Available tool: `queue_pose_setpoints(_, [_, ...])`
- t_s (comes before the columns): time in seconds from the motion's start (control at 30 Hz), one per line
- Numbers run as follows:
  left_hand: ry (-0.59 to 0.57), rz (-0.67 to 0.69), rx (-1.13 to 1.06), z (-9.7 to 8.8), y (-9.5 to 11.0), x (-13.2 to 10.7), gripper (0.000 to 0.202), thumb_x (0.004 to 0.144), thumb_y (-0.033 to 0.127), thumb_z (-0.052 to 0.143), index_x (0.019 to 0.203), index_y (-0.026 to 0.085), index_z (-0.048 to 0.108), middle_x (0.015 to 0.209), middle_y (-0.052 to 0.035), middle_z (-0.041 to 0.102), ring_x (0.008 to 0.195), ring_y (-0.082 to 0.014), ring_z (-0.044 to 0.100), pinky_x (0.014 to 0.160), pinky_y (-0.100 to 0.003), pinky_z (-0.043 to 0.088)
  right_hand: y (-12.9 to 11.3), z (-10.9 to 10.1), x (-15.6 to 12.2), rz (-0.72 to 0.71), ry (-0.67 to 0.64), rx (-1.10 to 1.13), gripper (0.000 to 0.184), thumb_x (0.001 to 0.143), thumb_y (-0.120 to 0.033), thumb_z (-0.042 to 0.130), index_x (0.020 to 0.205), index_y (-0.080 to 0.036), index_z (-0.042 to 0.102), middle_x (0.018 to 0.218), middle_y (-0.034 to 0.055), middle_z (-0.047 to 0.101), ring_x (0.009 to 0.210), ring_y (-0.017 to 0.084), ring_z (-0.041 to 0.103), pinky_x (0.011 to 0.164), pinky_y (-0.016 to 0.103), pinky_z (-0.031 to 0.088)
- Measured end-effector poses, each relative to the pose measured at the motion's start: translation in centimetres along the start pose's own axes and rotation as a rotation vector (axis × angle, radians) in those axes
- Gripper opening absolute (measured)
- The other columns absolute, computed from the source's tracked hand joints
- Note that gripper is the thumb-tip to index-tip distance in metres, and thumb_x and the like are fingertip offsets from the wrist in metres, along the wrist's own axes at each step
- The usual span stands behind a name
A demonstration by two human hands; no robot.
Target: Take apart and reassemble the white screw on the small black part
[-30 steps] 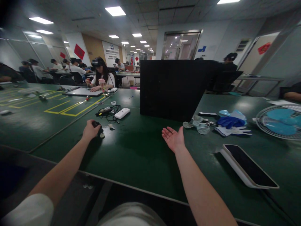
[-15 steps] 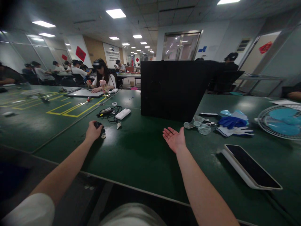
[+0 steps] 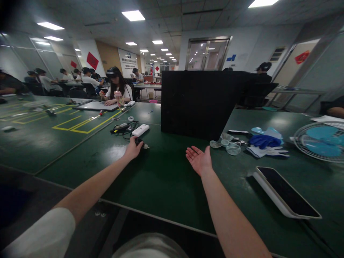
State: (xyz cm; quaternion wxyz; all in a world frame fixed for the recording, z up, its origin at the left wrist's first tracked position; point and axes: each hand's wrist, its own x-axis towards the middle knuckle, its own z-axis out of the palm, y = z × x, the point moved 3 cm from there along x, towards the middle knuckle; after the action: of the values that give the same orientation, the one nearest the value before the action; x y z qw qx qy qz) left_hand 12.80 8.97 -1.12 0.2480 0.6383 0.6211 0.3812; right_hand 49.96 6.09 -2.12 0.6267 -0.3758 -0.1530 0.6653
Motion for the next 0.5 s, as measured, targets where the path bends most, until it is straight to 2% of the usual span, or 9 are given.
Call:
queue_pose_setpoints(0.1, [0.049, -0.001, 0.042, 2.8, 1.8, 0.7, 0.056, 0.094, 0.047, 0.049, 0.135, 0.013, 0.029, 0.129, -0.0248, 0.055, 0.116, -0.0287, 0.058, 0.097, -0.040, 0.040, 0.0, -0.1, 0.1, -0.008, -0.004, -0.008, 0.072, 0.085, -0.079, 0.027, 0.115, -0.021, 0.058, 0.116, 0.0180, 0.066, 0.112, 0.031, 0.063, 0.079, 0.046, 0.059])
queue_pose_setpoints(0.17, [0.034, 0.014, 0.049, 4.7, 3.3, 1.0, 0.056, 0.093, 0.047, 0.051, 0.134, 0.015, 0.033, 0.125, -0.0217, 0.059, 0.113, -0.0275, 0.061, 0.096, -0.039, 0.042, 0.0, -0.1, 0.2, -0.015, -0.011, -0.016, 0.073, 0.085, -0.080, 0.027, 0.114, -0.020, 0.059, 0.115, 0.0181, 0.067, 0.110, 0.031, 0.063, 0.078, 0.046, 0.059])
queue_pose_setpoints(0.37, [-0.079, 0.078, 0.034, 10.0, 7.8, 1.4, 0.055, 0.092, 0.046, 0.055, 0.135, 0.019, 0.035, 0.126, -0.0174, 0.061, 0.110, -0.0263, 0.063, 0.094, -0.038, 0.046, -0.1, 0.0, 0.1, -0.017, -0.005, -0.050, 0.074, 0.085, -0.080, 0.025, 0.108, -0.020, 0.061, 0.111, 0.0167, 0.068, 0.103, 0.030, 0.065, 0.079, 0.046, 0.057])
queue_pose_setpoints(0.5, [-0.154, 0.095, 0.014, 12.4, 9.8, 1.2, 0.055, 0.091, 0.044, 0.057, 0.136, 0.021, 0.036, 0.127, -0.0158, 0.061, 0.108, -0.0251, 0.064, 0.093, -0.037, 0.048, -0.5, -0.1, 0.0, -0.085, 0.031, -0.096, 0.069, 0.087, -0.077, 0.024, 0.098, -0.021, 0.062, 0.099, 0.0123, 0.071, 0.092, 0.026, 0.068, 0.076, 0.043, 0.056])
